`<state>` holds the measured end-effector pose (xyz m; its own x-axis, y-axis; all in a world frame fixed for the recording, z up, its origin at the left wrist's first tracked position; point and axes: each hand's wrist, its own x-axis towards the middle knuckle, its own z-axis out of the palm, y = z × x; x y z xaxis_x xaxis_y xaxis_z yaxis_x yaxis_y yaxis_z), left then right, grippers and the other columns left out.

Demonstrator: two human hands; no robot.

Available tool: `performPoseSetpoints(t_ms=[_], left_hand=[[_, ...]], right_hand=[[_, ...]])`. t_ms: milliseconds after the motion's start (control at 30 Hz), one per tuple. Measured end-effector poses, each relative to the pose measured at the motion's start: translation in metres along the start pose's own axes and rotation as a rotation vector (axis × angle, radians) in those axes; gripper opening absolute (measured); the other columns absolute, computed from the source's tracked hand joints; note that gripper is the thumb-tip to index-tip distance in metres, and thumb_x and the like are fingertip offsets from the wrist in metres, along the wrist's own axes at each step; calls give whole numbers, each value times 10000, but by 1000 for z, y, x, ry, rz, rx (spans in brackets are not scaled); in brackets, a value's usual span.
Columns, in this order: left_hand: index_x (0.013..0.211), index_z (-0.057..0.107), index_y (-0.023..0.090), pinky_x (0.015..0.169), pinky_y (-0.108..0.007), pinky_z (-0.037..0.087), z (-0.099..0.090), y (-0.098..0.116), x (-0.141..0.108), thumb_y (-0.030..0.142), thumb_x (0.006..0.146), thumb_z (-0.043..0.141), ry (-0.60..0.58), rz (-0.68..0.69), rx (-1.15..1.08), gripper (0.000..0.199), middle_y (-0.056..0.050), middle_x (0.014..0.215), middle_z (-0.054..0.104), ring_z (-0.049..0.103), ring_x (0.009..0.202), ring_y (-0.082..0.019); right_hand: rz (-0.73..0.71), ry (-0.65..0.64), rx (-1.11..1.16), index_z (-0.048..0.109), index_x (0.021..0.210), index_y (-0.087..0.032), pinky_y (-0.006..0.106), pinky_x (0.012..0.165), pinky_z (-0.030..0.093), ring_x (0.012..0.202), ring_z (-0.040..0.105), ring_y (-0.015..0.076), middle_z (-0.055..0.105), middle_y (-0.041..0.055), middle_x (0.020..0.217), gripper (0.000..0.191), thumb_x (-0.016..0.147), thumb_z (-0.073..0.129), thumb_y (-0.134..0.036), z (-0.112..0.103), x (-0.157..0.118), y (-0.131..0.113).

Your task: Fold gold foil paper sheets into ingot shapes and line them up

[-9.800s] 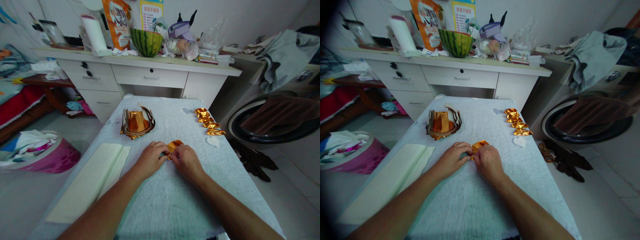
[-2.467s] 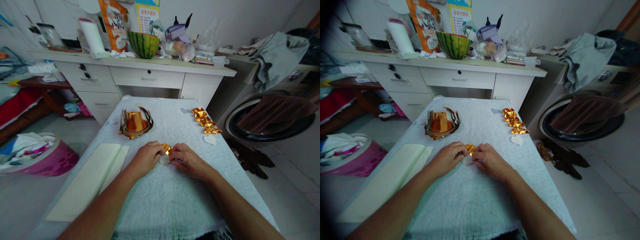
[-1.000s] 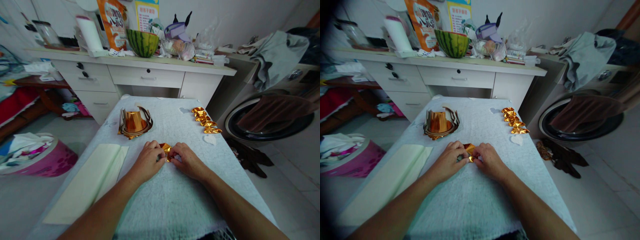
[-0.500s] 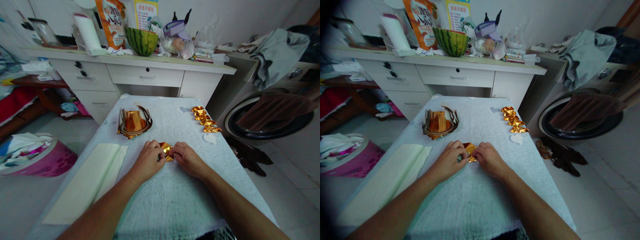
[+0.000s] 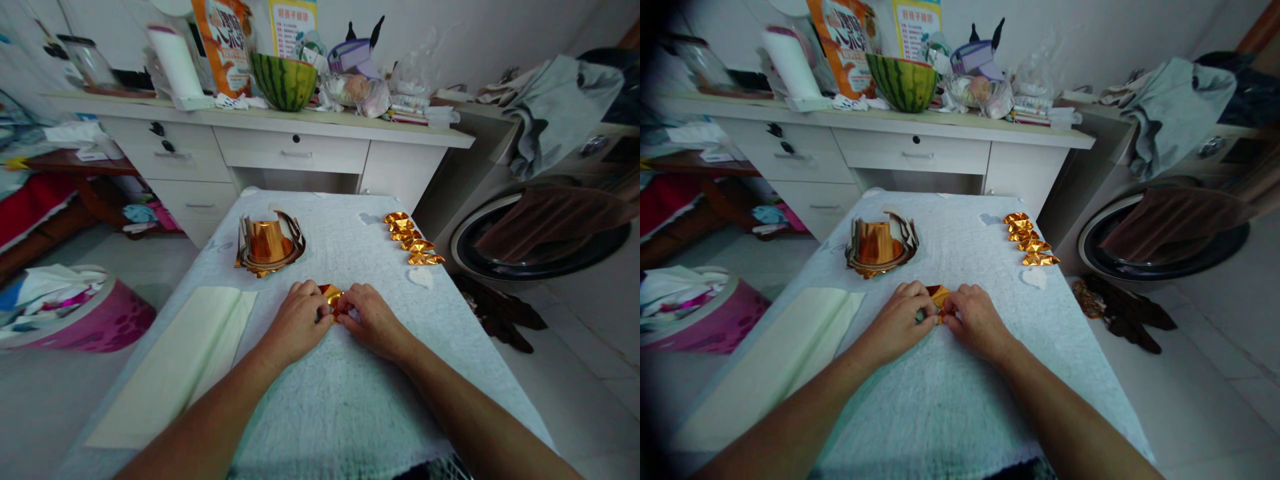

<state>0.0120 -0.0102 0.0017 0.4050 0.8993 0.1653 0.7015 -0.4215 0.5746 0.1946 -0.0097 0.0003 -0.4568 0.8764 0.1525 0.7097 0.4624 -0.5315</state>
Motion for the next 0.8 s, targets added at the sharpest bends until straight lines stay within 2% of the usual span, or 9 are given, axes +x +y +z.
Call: performPoseSetpoints(t_ms=[200,567,800], left_hand=[[649,585,194,782,-345,417,2,0,1,139,781,555,-5,20,25,146,-33,833,540,495,869,-202],[635,563,187,801,-343,413,1,2,3,138,735,611,-7,-14,1,121,-31,843,543,499,884,-203],[721,555,186,782,-331,396,-1,4,1,115,748,596,-12,-20,-9,86,-23,854,530,485,881,-199]], right_hand=[[-12,11,-13,596,801,-171,306,758,362,798,493,175,575,23,803,68,789,640,-121,1,0,1],[17,11,-47,594,823,-170,301,750,357,803,483,178,569,30,812,35,811,624,-156,4,0,-1],[45,32,-90,590,810,-171,289,731,343,794,472,173,555,26,810,59,804,648,-169,6,1,-5]])
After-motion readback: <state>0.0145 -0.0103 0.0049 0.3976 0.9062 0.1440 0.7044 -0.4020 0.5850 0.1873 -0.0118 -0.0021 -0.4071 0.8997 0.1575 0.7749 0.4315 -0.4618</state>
